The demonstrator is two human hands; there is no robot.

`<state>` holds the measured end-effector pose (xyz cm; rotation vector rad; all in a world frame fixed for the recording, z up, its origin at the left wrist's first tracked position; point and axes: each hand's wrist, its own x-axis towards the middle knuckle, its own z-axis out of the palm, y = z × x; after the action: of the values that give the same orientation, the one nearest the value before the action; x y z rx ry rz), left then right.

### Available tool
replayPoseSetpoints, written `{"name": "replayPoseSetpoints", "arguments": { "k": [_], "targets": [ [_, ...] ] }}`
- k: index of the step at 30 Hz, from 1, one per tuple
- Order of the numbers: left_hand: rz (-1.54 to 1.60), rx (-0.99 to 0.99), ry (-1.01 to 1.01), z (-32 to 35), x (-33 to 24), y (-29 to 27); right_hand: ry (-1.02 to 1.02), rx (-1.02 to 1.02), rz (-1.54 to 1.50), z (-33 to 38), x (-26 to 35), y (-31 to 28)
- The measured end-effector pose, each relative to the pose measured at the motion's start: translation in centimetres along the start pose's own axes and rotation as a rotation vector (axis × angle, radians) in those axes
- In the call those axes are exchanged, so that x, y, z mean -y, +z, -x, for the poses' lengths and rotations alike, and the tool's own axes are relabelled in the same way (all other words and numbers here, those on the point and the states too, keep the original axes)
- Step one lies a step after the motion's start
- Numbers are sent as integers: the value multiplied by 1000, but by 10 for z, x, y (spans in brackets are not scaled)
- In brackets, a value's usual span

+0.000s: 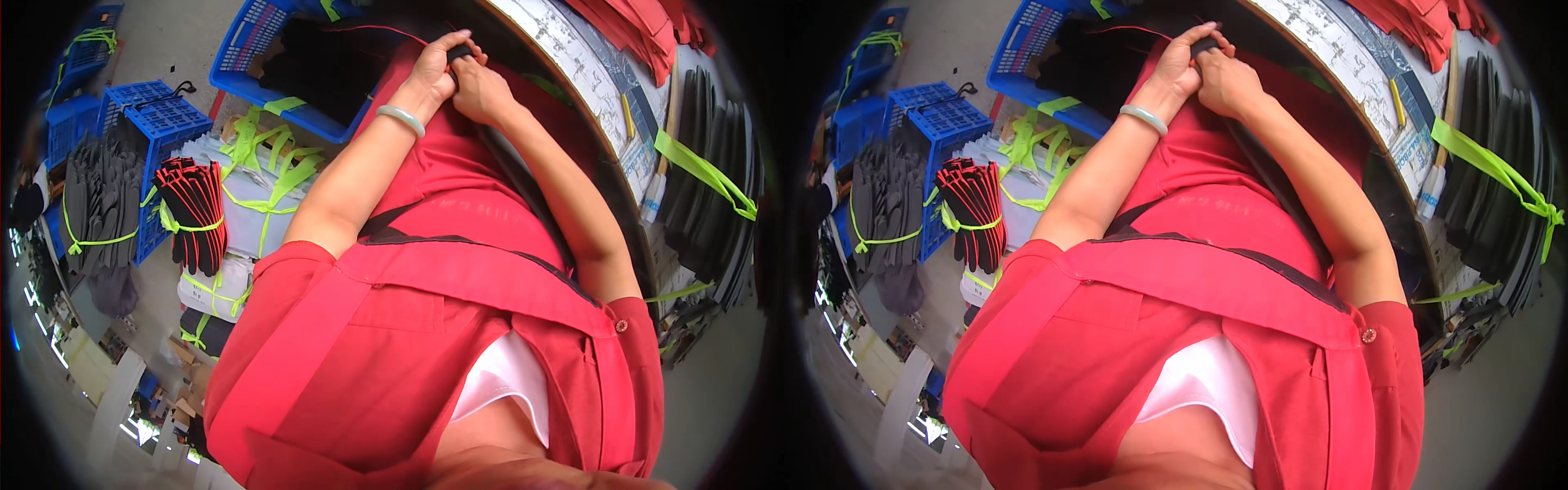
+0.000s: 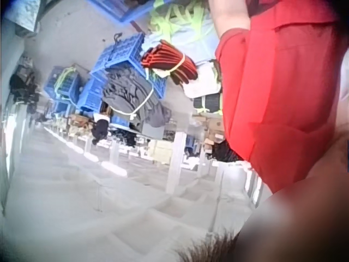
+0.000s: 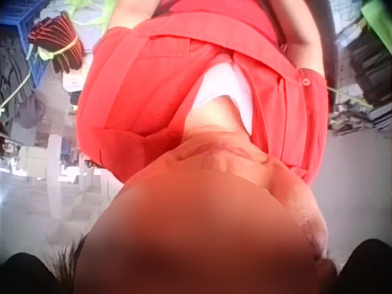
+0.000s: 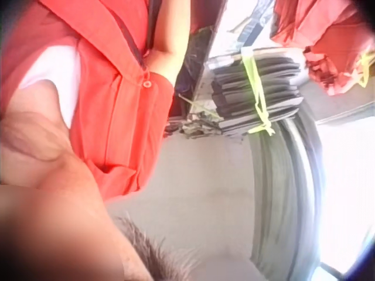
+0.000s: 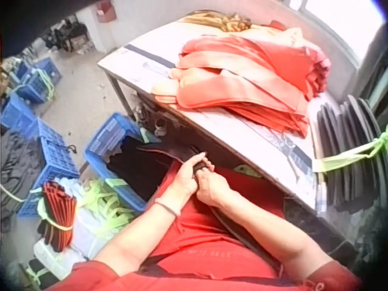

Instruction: The recorder is inspecting and organizing black and red fabric components at a manufacturing workbench.

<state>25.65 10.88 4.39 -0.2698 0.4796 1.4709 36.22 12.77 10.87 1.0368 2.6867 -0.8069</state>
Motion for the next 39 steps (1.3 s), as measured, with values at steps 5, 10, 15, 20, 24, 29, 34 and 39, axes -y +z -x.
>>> {"name": "replayPoseSetpoints", "arguments": {
  "k": [5, 10, 15, 20, 24, 29, 34, 39],
  "targets": [
    [42, 92, 33, 12, 2, -5, -61, -129, -157, 52, 8, 5],
    [-12, 44, -20, 11, 8, 0, 17, 9, -86, 9, -3, -2],
    [37, 105, 26, 17, 5, -5, 12, -28, -141, 45, 0, 9],
    [67, 67, 4, -1, -1, 1, 39, 68, -119, -7, -6, 1],
    [176, 123, -79, 18, 4, -8, -82, -112, -211, 51, 8, 9],
    [118, 123, 4, -2, 4, -3, 66, 21, -75, 4, 3, -6],
    [130, 6, -6, 17, 5, -1, 0, -30, -162, 51, -5, 6],
    [37, 22, 37, 3, 10, -3, 63, 100, -31, 4, -4, 2]
  ]
}}
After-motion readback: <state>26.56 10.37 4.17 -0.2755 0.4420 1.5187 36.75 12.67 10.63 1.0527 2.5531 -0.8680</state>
